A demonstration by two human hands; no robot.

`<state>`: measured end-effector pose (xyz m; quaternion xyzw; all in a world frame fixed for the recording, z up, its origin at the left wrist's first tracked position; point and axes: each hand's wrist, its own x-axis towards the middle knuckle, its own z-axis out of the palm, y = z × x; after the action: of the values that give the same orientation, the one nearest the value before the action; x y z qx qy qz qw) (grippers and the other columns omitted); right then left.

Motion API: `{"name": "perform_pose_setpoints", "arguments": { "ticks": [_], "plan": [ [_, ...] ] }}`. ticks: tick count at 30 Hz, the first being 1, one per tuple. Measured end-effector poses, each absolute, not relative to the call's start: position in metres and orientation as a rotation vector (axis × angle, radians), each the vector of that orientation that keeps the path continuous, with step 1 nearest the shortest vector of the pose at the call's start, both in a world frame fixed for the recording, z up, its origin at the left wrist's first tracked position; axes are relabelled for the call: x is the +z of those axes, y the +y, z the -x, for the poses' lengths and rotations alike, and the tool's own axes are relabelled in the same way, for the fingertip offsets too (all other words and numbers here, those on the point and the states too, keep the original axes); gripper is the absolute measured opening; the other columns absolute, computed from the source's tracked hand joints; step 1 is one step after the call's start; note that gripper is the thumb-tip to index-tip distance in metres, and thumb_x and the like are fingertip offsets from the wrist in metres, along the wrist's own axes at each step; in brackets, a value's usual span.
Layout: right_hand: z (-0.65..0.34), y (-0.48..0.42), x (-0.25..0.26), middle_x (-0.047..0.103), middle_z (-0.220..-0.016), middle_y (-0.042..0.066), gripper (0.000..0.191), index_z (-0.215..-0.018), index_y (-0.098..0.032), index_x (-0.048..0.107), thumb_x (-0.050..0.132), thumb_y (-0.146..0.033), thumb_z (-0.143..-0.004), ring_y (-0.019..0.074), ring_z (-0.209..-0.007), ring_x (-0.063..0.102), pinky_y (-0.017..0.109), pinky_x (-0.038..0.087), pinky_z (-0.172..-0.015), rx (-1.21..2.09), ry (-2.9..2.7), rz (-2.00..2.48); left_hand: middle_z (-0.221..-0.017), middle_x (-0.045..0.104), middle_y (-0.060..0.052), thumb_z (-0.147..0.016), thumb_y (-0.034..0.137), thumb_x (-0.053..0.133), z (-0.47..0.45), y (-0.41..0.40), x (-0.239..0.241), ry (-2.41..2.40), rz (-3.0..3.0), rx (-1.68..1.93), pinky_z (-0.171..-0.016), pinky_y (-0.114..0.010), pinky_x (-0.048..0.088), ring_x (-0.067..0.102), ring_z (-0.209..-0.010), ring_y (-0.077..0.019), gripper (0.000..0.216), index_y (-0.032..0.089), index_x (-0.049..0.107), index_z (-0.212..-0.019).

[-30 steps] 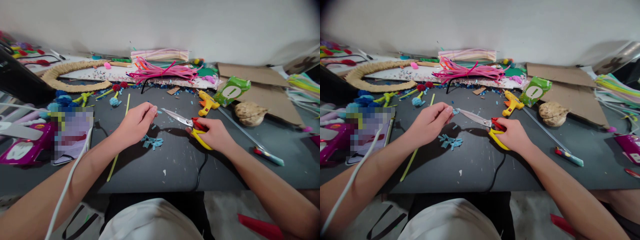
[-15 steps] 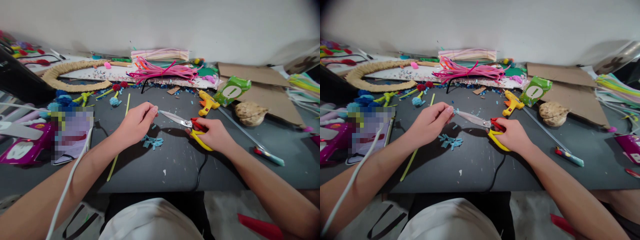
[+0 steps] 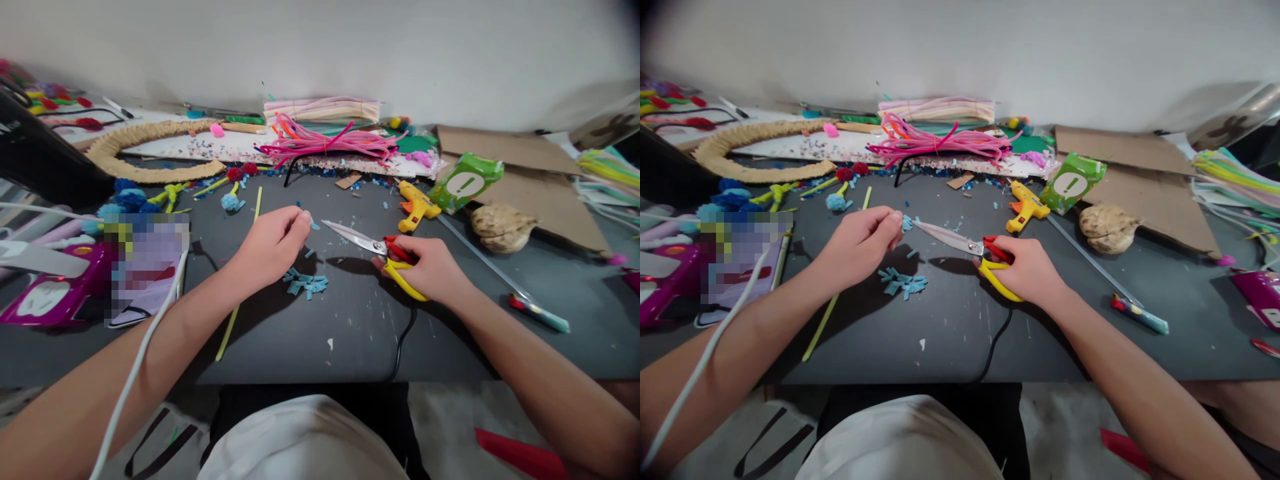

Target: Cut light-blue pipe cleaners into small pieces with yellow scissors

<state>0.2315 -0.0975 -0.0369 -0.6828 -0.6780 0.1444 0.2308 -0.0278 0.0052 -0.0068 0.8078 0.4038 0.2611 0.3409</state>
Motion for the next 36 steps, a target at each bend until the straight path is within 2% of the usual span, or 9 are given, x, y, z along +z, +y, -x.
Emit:
{"name": "perform_pose_setpoints", "arguments": {
  "ticks": [17, 36],
  "plan": [
    [-0.2310, -0.0983, -0.0349, 0.044, -0.061, -0.005, 0.033, -0.065, -0.020, 0.042, 0.068, -0.038, -0.073, 0.0101, -0.058, 0.033, 0.024, 0.029, -0.052, 0.416, -1.879, 1.876, -0.061, 0.050, 0.002, -0.099, 0.041, 0.039, 0.0267, 0.0012, -0.0055, 1.013, -2.116, 0.730, -0.055, -0.025, 0.034, 0.045, -0.056, -0.0109, 0.038, 0.017, 0.052, -0.072],
    [-0.2313, -0.0976, -0.0368, 0.047, -0.062, -0.004, 0.028, -0.065, -0.020, 0.045, 0.065, -0.036, -0.076, 0.0104, -0.058, 0.036, 0.024, 0.030, -0.053, 0.401, -1.905, 1.862, -0.058, 0.050, 0.002, -0.099, 0.040, 0.039, 0.0261, 0.0014, -0.0043, 1.026, -2.110, 0.714, -0.055, -0.026, 0.034, 0.045, -0.055, -0.0109, 0.040, 0.017, 0.051, -0.067]
  ]
}}
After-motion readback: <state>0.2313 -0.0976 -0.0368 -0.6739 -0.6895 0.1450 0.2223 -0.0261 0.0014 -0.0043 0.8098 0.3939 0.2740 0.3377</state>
